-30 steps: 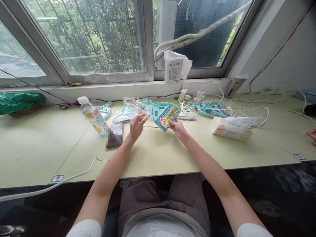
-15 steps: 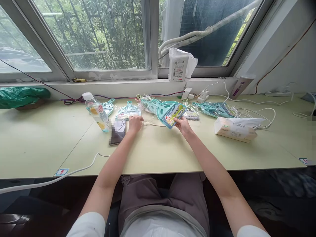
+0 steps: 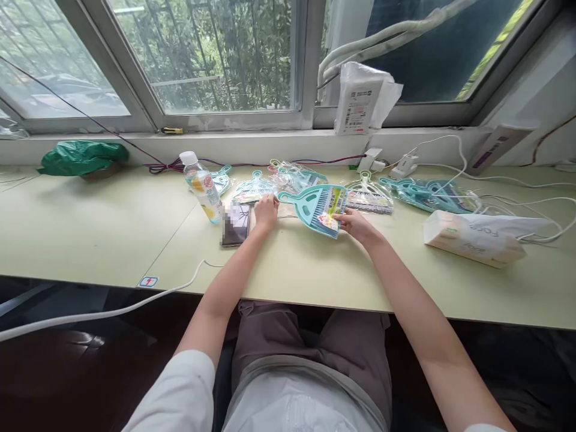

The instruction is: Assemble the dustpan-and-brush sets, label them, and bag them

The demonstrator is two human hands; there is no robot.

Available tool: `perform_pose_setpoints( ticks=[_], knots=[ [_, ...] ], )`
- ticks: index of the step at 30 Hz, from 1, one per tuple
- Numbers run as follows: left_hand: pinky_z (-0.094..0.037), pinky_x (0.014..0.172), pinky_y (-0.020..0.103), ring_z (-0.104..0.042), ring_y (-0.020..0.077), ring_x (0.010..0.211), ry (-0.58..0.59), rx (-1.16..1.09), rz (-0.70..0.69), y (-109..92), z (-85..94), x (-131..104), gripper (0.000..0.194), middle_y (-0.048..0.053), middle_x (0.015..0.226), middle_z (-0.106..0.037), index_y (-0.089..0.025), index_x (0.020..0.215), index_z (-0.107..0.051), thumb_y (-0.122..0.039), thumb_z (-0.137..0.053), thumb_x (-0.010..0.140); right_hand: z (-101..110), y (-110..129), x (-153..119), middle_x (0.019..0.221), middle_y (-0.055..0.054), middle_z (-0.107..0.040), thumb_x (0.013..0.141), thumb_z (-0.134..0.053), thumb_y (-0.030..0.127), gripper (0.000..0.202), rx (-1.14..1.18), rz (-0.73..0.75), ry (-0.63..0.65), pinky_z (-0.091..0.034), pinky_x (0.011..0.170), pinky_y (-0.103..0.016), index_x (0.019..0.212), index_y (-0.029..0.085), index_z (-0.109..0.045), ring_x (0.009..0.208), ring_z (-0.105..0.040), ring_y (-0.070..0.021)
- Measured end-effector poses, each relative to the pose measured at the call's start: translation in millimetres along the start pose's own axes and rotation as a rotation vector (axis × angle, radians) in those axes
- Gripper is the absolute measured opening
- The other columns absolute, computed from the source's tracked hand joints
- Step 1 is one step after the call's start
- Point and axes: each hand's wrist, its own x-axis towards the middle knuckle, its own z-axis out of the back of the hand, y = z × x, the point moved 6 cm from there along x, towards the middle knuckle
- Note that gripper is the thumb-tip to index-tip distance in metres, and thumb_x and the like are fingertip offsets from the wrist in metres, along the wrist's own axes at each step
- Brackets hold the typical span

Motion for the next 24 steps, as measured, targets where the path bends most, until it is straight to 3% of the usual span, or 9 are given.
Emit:
perform_pose_setpoints(
  ticks=[4,8,12,18,21,24],
  knots=[
    [-0.041,0.079,0.035,-0.059,0.0234,0.088,-0.127,-0.156,0.072,2.1,13.6,0.1,0.012,0.009,0.098,-0.063,-0.02,0.092,-0.058,-0.018,-0.046,0.09,14.3,-4.1,6.1,0.096,-0.008,-0.074,0.068,-0.071,0.009,0.027,-0.006,-0.013,-0.071,-0.061,0.064,-0.027,0.094,0.016,-0.065,0.076,-0.072,-0.0184],
    [-0.038,0.091,0.039,-0.054,0.0254,0.1,-0.166,-0.182,0.004,-7.8,15.8,-2.5,0.011,0.01,0.102,-0.059,-0.019,0.093,-0.056,-0.017,-0.045,0.09,17.8,-0.6,8.4,0.098,-0.006,-0.073,0.07,-0.069,0.011,0.025,-0.001,0.08,-0.15,-0.062,0.069,-0.03,0.093,0.017,-0.064,0.079,-0.071,-0.0182],
    [-0.033,0.101,0.043,-0.045,0.0287,0.114,-0.186,-0.225,-0.086,-20.2,11.7,-6.6,0.011,0.013,0.112,-0.052,-0.018,0.094,-0.054,-0.017,-0.044,0.09,9.1,4.3,6.0,0.102,-0.004,-0.072,0.069,-0.072,0.016,0.026,-0.026,0.173,-0.151,-0.062,0.076,-0.036,0.093,0.02,-0.064,0.084,-0.07,-0.0196],
    [-0.016,0.115,0.045,-0.045,0.0254,0.118,-0.233,-0.364,-0.195,-31.3,14.5,-12.4,0.011,0.01,0.113,-0.051,-0.02,0.092,-0.053,-0.019,-0.042,0.091,-11.6,7.4,-1.5,0.105,-0.006,-0.071,0.065,-0.079,0.027,0.038,-0.104,0.193,-0.001,-0.06,0.077,-0.038,0.1,0.02,-0.064,0.089,-0.069,-0.0218],
    [-0.017,0.116,0.045,-0.048,0.0232,0.116,-0.204,-0.314,-0.298,-42.5,14.3,-16.2,0.013,0.01,0.111,-0.053,-0.02,0.094,-0.051,-0.02,-0.038,0.093,-18.1,4.7,-2.4,0.1,-0.006,-0.073,0.064,-0.081,0.031,0.042,-0.147,0.174,0.023,-0.061,0.074,-0.037,0.101,0.02,-0.064,0.087,-0.069,-0.022],
    [-0.02,0.116,0.044,-0.051,0.02,0.112,-0.142,-0.196,-0.428,-60.2,8.8,-24.7,0.014,0.008,0.109,-0.056,-0.021,0.095,-0.049,-0.021,-0.035,0.094,-19.1,0.9,-0.3,0.099,-0.005,-0.073,0.063,-0.081,0.031,0.043,-0.128,0.178,-0.037,-0.062,0.073,-0.037,0.1,0.02,-0.063,0.087,-0.07,-0.0217]
  ],
)
